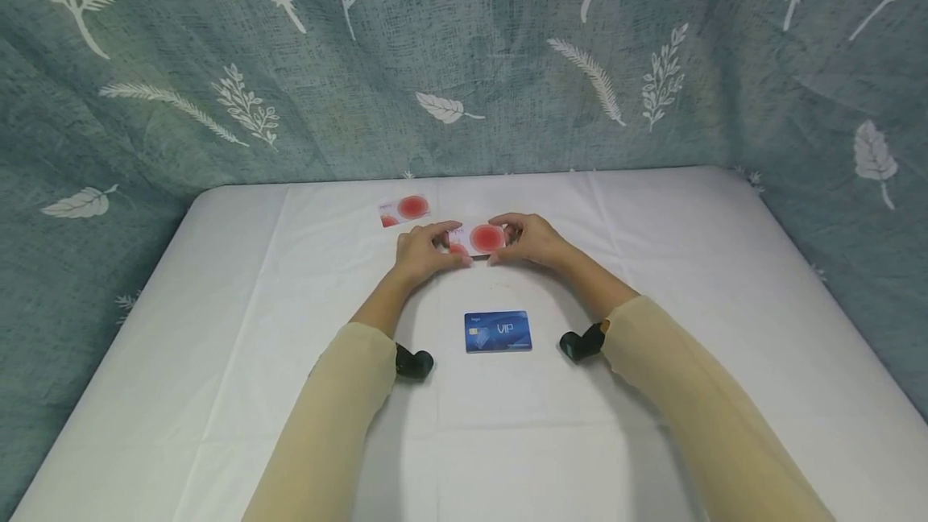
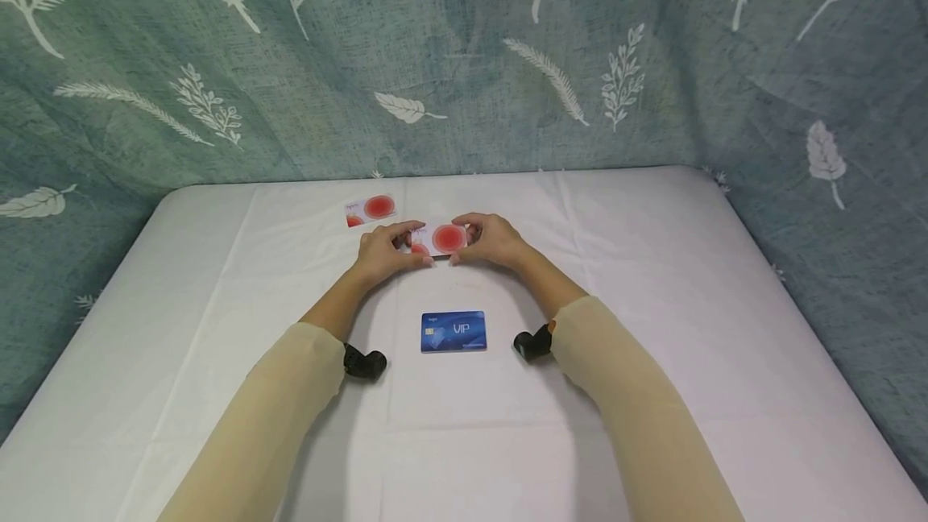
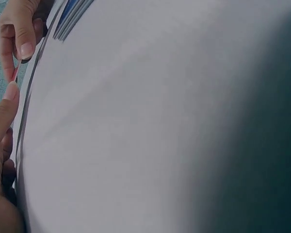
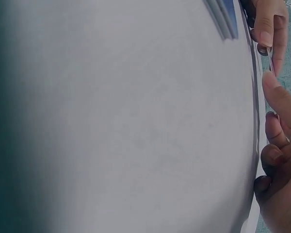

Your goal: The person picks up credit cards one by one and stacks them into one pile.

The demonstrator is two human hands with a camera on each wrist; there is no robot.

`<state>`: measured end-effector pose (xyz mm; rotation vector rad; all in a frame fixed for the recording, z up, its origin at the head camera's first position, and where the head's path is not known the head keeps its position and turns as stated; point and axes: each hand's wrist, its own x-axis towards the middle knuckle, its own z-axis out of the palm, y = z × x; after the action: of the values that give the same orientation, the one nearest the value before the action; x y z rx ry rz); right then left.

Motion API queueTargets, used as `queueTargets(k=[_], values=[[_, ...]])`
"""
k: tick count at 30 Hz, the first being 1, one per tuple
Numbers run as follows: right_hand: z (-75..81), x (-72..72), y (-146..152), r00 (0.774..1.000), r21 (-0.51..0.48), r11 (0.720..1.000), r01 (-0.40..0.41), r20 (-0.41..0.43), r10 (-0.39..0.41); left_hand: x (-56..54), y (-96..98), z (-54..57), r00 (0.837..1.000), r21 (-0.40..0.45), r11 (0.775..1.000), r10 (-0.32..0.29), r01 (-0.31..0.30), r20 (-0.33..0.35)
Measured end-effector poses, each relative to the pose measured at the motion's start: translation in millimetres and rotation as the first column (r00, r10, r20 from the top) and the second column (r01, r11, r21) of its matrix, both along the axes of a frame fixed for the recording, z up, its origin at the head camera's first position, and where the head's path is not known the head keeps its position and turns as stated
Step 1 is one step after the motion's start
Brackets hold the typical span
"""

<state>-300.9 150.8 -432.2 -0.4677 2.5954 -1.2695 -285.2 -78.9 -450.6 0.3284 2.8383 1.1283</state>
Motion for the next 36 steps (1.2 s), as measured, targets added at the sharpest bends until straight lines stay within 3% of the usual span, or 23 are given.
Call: queueTargets(k=[12, 26, 36], values=[[4.0, 5.7, 1.9, 1.0, 0.009, 1.0, -0.023, 0.009, 0.023, 2.0, -3.8, 0.5, 0.999, 0.036, 0.998, -0.046, 0.046, -0.008], [8.2, 13.8, 4.1, 0.997, 0.014, 0.997, -0.071, -0.02, 0.071, 9.5, -2.4, 7.8, 0.993, 0.208, 0.973, -0.107, 0.095, 0.047], [15.0, 21.0, 8.6, 0.998, 0.043, 0.997, -0.066, -0.004, 0.067, 14.0, 1.3, 9.5, 0.99, 0.221, 0.968, -0.133, 0.12, 0.048]])
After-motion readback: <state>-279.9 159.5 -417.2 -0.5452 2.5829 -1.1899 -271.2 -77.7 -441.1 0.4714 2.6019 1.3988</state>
